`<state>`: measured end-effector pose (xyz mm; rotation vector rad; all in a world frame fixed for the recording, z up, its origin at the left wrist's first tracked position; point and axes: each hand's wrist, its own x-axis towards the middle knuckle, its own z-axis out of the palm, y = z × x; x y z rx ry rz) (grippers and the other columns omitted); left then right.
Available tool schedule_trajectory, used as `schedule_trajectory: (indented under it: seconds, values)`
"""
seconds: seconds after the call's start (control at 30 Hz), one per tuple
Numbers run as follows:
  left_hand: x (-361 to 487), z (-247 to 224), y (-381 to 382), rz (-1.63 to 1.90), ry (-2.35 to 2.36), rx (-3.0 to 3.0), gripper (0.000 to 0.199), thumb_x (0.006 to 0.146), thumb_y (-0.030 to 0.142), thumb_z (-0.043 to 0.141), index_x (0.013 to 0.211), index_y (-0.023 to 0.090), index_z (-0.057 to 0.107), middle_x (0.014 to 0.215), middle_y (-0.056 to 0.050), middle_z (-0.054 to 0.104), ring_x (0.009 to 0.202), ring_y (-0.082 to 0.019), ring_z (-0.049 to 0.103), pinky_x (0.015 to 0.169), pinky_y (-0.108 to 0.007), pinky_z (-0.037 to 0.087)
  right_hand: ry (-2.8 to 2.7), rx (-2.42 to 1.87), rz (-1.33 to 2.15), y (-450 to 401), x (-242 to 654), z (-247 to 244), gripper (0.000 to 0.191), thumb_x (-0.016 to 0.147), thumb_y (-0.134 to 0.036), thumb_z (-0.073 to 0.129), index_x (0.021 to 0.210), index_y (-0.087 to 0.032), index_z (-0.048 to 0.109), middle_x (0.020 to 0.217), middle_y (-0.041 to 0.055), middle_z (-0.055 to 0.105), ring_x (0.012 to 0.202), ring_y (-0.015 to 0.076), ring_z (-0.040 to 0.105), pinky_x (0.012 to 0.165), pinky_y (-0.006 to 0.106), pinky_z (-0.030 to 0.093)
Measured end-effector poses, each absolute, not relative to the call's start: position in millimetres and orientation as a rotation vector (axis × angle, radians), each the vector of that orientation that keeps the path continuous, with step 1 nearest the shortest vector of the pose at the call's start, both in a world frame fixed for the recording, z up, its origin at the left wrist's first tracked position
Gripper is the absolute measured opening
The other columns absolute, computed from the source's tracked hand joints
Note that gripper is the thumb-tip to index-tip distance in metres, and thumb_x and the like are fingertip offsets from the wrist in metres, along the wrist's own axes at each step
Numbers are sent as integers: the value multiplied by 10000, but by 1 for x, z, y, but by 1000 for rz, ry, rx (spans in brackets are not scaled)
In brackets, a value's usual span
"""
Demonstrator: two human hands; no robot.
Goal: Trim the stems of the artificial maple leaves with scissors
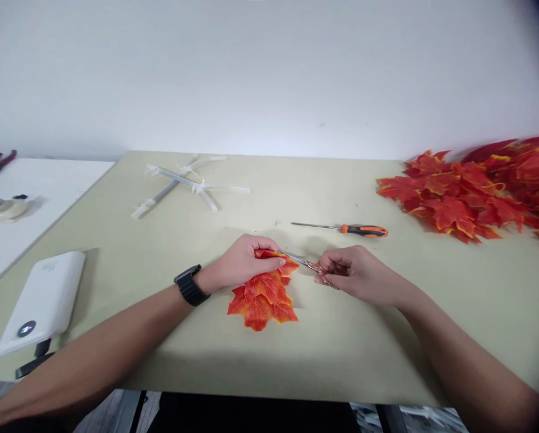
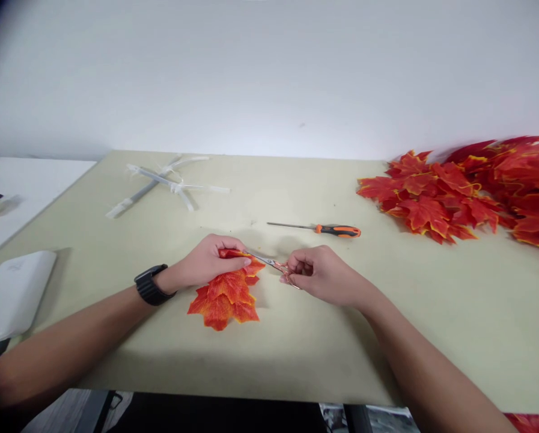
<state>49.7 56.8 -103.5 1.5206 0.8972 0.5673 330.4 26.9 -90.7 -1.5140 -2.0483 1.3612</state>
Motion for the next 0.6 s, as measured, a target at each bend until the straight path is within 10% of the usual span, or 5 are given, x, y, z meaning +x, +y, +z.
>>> schedule_trajectory:
  seconds: [0.6]
  values:
    - [45, -106, 61, 461, 869, 1489, 243, 885, 392, 752, 857, 155, 706, 796, -16, 675, 673, -104, 591, 612, -211, 442, -2003, -1483, 1521, 28, 335, -85, 315, 885, -406, 691, 714, -205, 519, 660, -22, 530, 627, 126, 459, 587, 277, 382]
